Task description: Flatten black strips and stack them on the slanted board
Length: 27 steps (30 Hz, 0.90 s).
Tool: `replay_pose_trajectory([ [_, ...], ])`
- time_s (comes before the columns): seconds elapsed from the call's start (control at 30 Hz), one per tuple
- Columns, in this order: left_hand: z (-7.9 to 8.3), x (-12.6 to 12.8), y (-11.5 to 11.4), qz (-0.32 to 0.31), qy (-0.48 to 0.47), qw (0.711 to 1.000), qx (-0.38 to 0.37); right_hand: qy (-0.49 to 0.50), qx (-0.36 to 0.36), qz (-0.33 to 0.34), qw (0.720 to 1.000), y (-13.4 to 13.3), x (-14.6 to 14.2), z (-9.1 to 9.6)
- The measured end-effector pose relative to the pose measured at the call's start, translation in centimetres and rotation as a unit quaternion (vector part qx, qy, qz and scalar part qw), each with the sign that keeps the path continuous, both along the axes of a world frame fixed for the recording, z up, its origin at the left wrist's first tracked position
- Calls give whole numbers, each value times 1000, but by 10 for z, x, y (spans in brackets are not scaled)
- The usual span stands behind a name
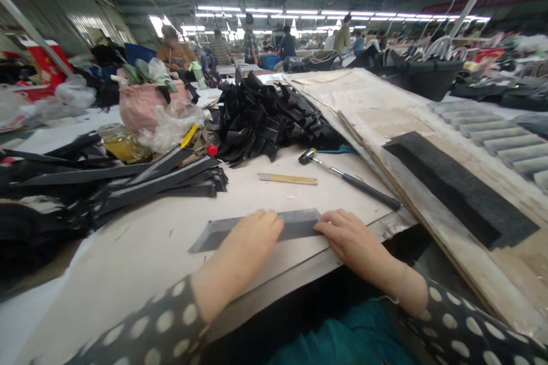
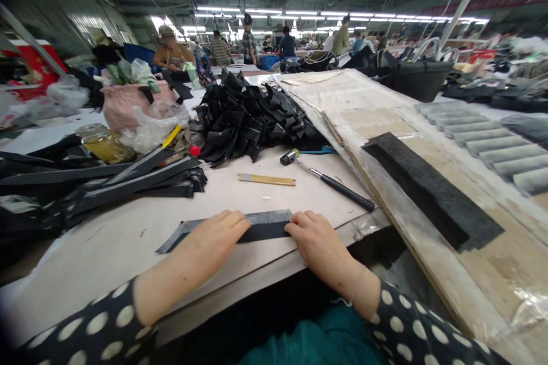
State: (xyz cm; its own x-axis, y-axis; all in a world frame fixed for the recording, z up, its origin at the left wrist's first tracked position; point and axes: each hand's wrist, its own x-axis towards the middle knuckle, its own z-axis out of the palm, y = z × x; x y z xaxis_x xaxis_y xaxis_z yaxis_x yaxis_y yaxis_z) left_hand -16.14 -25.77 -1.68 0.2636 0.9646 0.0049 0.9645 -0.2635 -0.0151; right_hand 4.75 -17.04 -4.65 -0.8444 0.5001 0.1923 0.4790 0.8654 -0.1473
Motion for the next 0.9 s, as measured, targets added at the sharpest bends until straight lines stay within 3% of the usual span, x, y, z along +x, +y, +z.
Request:
replay_pose_trajectory([
  [0.07,-10,23,20,-61,-69,996,19,15,-21,-10,1000,0,-1,1],
  [0.2,-31,39,42,-56,-113,992,31,69,-45,-62,995,6,6,-1],
  [0.33,-34,38,42,-38,-133,990,33,108,-56,-100,987,15,17,-7],
  [0.57,-35,39,39,-28,-139,989,40,34,-53,-110,992,15,9,-6],
  [0.73,-40,40,39,-28,-146,987,56,78,-107,-110,985,15,4,-6],
  [0.9,-39,42,40,-24,-146,987,57,111,-155,-156,969,13,4,-7],
])
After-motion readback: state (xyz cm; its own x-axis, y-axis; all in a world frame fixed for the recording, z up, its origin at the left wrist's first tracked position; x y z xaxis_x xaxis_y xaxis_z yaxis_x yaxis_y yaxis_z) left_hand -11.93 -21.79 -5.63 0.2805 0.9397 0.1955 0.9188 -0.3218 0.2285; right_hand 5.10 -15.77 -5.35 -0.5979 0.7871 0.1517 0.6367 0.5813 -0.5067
